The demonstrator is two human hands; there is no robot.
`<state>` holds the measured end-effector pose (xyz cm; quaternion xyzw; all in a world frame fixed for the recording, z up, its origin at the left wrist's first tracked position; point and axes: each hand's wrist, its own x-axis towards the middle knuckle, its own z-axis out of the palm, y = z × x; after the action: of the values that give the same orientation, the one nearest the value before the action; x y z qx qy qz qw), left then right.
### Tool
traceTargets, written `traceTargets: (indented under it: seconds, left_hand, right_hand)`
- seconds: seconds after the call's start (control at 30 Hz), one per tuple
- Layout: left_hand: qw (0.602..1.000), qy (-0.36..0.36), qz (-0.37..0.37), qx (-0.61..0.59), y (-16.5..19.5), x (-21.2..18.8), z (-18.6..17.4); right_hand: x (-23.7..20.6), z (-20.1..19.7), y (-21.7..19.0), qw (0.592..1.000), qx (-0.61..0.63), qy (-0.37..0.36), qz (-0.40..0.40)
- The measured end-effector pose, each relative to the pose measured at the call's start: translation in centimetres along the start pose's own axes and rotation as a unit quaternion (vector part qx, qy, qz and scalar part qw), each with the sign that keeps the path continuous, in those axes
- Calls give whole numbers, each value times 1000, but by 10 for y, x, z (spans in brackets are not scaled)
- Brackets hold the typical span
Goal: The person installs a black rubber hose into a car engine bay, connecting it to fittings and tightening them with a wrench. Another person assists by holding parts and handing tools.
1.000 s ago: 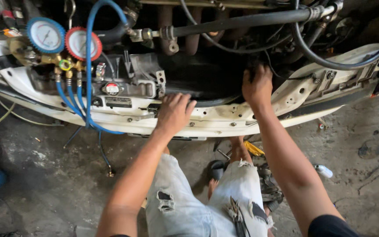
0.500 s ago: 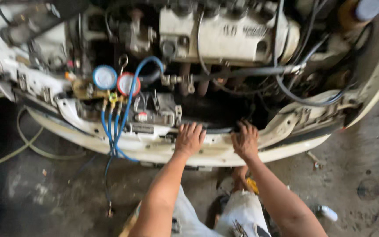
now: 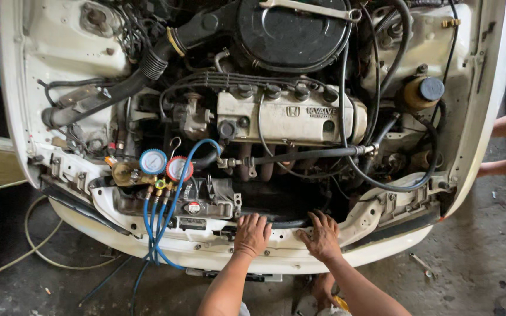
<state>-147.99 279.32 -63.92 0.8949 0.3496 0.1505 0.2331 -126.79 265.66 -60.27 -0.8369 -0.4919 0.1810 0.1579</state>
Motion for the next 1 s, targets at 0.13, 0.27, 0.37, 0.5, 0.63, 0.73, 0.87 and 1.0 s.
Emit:
traceTargets:
  seconds: [0.13, 0.27, 0.37, 0.5, 0.63, 0.73, 0.87, 1.0]
  left_hand:
    - [1000, -25, -1, 9, 2, 1, -2]
    - [1000, -9, -7, -13, 16, 8, -22]
    - [995, 55, 54, -61, 34, 31, -51]
    - [976, 136, 124, -113, 43, 125, -90]
    - [969, 229, 89, 9, 39, 266, -113]
    - [964, 262, 49, 26, 35, 371, -123]
    - [958, 280, -51, 29, 30, 477, -129]
    - [960, 231, -138, 75, 20, 523, -126]
  right_hand:
    - [0, -1, 1, 1000, -2, -8, 4]
    - [1, -3, 1, 1000, -7, -17, 13]
    - [0, -3, 3, 999, -14, -27, 22]
    - [1, -6, 3, 998, 16, -44, 35]
    - [21, -30, -3, 995, 88, -16, 33]
    - [56, -69, -13, 987, 132, 70, -52]
    - [143, -147, -24, 971, 131, 157, -122]
    - [260, -227, -36, 957, 87, 226, -159]
